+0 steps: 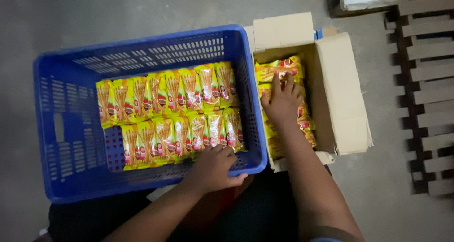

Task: The person transfers yellow snack packets from a cardboard box into a blue plastic basket. They pick up packets one by one or in small groups and place them into the basket, arranging them in rows.

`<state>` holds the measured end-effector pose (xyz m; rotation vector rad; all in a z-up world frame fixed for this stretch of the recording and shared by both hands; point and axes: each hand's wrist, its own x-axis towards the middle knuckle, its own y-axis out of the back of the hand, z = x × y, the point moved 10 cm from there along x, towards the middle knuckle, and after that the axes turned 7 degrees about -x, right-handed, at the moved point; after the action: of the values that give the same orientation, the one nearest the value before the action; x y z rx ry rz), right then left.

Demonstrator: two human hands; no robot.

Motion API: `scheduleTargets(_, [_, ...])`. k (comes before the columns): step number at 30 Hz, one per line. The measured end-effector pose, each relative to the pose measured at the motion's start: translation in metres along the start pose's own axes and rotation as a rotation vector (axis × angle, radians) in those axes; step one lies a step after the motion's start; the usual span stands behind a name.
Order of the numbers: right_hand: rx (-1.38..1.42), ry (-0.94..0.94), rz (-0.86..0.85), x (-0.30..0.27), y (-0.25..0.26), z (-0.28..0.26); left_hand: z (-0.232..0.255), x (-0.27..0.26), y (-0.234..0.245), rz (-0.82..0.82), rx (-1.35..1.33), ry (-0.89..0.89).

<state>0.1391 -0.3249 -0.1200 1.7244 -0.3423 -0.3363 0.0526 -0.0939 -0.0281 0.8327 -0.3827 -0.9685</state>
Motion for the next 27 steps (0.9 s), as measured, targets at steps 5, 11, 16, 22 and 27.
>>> scheduleTargets(5, [-0.060, -0.006, -0.040, 0.008, 0.007, -0.002, -0.006, -0.007, -0.009, 0.113, 0.058, -0.059])
scheduleTargets(11, [-0.096, -0.076, 0.174, 0.042, 0.018, 0.000, 0.000, -0.005, -0.004, 0.082, 0.086, -0.067])
scheduleTargets(16, [-0.206, -0.322, -0.103, 0.066, -0.041, 0.020, 0.006, -0.007, 0.001, 0.131, 0.112, -0.135])
scheduleTargets(22, [-0.206, -0.390, -0.095, 0.069, -0.047, 0.022, -0.006, -0.005, -0.014, 0.004, 0.044, -0.039])
scheduleTargets(27, [-0.173, -0.468, -0.047, 0.069, -0.049, 0.024, 0.000, -0.004, -0.005, 0.073, 0.054, -0.087])
